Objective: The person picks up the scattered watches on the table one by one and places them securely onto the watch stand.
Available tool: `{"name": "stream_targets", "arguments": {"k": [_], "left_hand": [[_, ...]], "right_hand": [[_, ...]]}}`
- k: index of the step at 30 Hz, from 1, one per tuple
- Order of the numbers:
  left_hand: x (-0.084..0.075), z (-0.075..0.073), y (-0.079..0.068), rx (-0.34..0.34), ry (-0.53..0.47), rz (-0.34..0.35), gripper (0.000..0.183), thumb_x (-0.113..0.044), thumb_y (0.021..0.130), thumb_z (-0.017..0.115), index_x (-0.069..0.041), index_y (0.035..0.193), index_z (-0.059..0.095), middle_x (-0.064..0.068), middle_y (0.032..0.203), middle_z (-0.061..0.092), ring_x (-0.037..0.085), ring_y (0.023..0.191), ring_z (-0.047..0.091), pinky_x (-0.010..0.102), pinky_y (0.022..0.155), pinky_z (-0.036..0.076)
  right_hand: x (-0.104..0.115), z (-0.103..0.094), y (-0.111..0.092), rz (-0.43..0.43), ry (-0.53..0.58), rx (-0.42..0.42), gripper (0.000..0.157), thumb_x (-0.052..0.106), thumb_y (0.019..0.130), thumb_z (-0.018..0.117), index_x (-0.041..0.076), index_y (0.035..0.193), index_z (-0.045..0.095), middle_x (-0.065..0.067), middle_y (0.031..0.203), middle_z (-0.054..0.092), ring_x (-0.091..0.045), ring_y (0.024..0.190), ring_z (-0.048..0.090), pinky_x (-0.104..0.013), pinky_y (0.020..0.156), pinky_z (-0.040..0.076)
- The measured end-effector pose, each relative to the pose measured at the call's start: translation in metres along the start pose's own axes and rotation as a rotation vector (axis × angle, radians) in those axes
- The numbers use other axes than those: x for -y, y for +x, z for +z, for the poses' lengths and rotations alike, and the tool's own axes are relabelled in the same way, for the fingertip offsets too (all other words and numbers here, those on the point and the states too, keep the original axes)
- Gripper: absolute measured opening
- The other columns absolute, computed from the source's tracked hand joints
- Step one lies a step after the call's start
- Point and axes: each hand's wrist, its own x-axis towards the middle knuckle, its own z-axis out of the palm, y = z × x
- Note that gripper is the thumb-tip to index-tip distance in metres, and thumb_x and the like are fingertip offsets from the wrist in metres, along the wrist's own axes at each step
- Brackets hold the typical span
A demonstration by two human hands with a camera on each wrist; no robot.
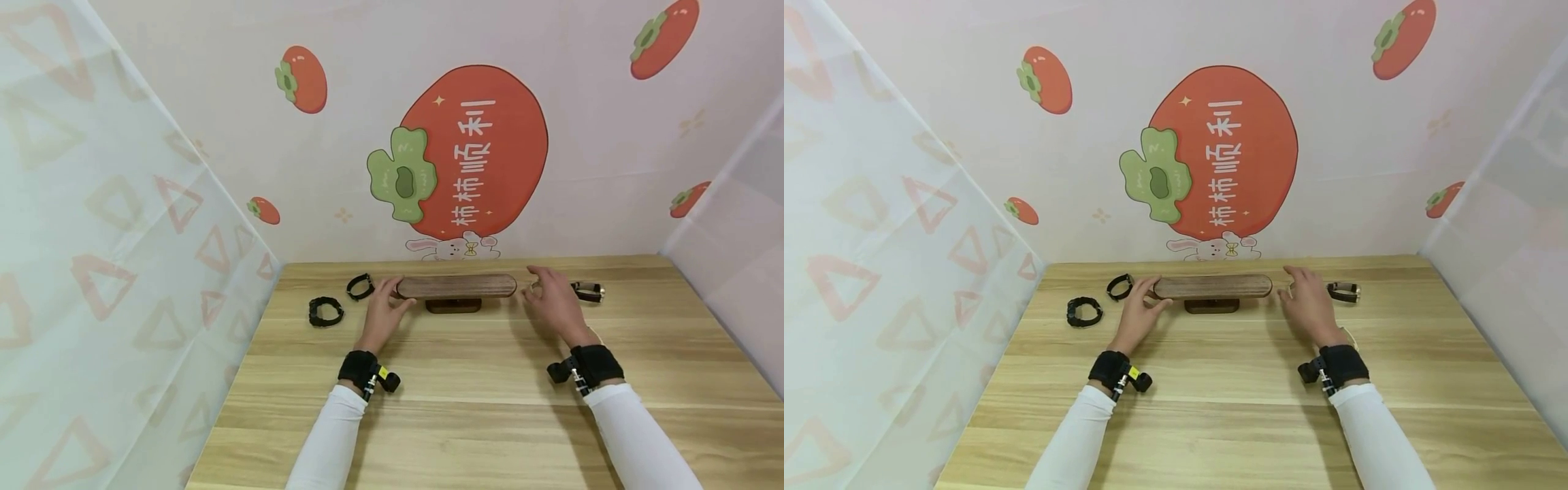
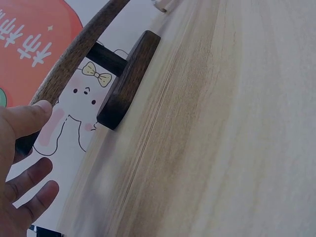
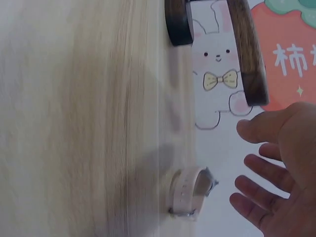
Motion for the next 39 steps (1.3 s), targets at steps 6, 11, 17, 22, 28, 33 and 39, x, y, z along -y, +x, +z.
{"name": "stream_targets", "arguments": {"k": [6, 11, 17, 22, 28, 33, 39], "left_hand": [[0.002, 0.0, 0.0, -0.001, -0.011, -0.005, 0.065, -0.025, 0.096, 0.083, -0.018, 0.155, 0.057, 0.007, 0.152, 0.056, 0.022, 0.113, 0.063, 0.036, 0.086, 0.058], [0.003, 0.001, -0.001, 0.001, -0.016, 0.003, 0.065, -0.025, 0.095, 0.083, -0.018, 0.155, 0.057, 0.008, 0.152, 0.056, 0.023, 0.112, 0.063, 0.036, 0.086, 0.058], [0.002, 0.0, -0.001, 0.002, -0.026, -0.004, 0.065, -0.027, 0.096, 0.082, -0.018, 0.155, 0.057, 0.007, 0.152, 0.056, 0.022, 0.111, 0.062, 0.034, 0.086, 0.057], [0.003, 0.002, -0.001, -0.007, -0.024, -0.001, 0.064, -0.026, 0.096, 0.082, -0.018, 0.154, 0.057, 0.007, 0.152, 0.056, 0.023, 0.111, 0.063, 0.035, 0.085, 0.057], [0.002, 0.002, -0.001, 0.0, -0.02, -0.005, 0.065, -0.026, 0.096, 0.082, -0.016, 0.155, 0.056, 0.008, 0.155, 0.054, 0.024, 0.117, 0.061, 0.036, 0.087, 0.059], [0.0, 0.002, -0.001, 0.001, -0.031, -0.004, 0.065, -0.022, 0.096, 0.082, -0.013, 0.155, 0.056, 0.009, 0.154, 0.055, 0.025, 0.116, 0.062, 0.037, 0.087, 0.058], [0.001, 0.002, -0.002, -0.008, -0.029, 0.001, 0.065, -0.023, 0.096, 0.082, -0.015, 0.155, 0.056, 0.009, 0.154, 0.055, 0.026, 0.122, 0.061, 0.036, 0.085, 0.058]], "right_hand": [[-0.012, 0.002, 0.004, 0.064, -0.014, 0.001, 0.058, 0.014, 0.1, 0.072, -0.01, 0.15, 0.051, -0.039, 0.149, 0.049, -0.058, 0.14, 0.042, -0.072, 0.114, 0.039], [-0.017, 0.004, 0.005, 0.112, -0.024, 0.016, 0.059, 0.017, 0.101, 0.07, -0.011, 0.149, 0.05, -0.04, 0.151, 0.046, -0.058, 0.142, 0.038, -0.072, 0.115, 0.037], [-0.023, 0.009, 0.007, 0.128, -0.05, 0.013, 0.059, 0.02, 0.101, 0.071, -0.012, 0.147, 0.052, -0.042, 0.149, 0.047, -0.06, 0.138, 0.039, -0.071, 0.114, 0.037], [-0.027, 0.013, 0.009, 0.115, -0.107, 0.016, 0.058, 0.024, 0.1, 0.071, -0.012, 0.144, 0.055, -0.043, 0.144, 0.049, -0.061, 0.134, 0.042, -0.07, 0.114, 0.037], [-0.028, 0.015, 0.008, 0.119, -0.144, 0.042, 0.055, 0.025, 0.102, 0.069, -0.008, 0.145, 0.057, -0.042, 0.143, 0.05, -0.064, 0.129, 0.046, -0.073, 0.109, 0.04], [-0.027, 0.017, 0.009, 0.128, -0.156, 0.028, 0.052, 0.023, 0.102, 0.07, -0.008, 0.142, 0.058, -0.042, 0.141, 0.053, -0.064, 0.126, 0.049, -0.072, 0.106, 0.044], [-0.026, 0.017, 0.01, 0.157, -0.145, 0.002, 0.05, 0.025, 0.101, 0.071, -0.009, 0.137, 0.061, -0.04, 0.137, 0.056, -0.063, 0.125, 0.052, -0.071, 0.103, 0.046]]}}
